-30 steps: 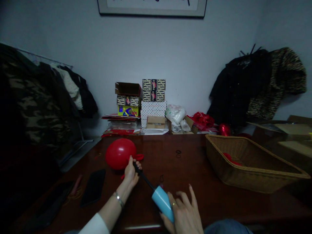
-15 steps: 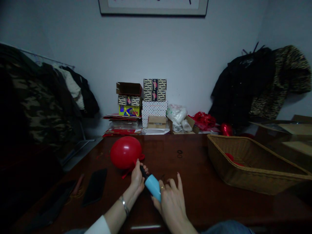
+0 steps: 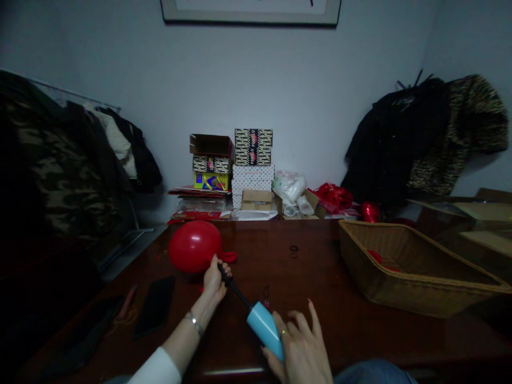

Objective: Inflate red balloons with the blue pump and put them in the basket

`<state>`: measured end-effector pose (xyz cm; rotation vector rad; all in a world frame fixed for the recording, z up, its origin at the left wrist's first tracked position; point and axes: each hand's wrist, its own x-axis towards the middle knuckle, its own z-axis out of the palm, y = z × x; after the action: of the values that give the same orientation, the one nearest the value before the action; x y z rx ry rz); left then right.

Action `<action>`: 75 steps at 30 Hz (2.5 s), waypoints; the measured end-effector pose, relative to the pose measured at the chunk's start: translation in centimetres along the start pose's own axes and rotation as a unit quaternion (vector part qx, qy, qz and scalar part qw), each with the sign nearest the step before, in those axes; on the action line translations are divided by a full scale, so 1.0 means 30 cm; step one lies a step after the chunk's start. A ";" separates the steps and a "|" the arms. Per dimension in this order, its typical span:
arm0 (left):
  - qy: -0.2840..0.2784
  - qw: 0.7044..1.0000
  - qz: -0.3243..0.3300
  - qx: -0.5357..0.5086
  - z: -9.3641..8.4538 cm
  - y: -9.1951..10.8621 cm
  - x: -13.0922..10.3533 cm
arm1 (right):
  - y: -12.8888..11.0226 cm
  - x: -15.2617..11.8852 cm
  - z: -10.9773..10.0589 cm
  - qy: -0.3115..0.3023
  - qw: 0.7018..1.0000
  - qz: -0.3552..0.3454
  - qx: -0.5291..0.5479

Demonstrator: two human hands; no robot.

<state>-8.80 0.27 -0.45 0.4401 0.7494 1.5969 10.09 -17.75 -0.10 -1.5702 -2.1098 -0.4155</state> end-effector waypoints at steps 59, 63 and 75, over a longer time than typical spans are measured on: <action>-0.020 0.997 -0.072 0.009 0.025 -0.043 -0.051 | -0.107 0.125 -0.009 -0.080 0.994 0.080 0.004; -0.027 0.996 -0.087 0.023 0.038 -0.054 -0.079 | -0.129 0.171 0.010 -0.082 0.993 0.085 -0.003; -0.027 0.997 -0.063 0.034 0.028 -0.024 -0.045 | -0.114 0.090 0.014 -0.065 0.995 0.077 0.020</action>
<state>-7.49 -0.84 -0.15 0.4743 0.7781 1.4396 6.10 -16.36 1.13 -1.7642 -2.0602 -0.2222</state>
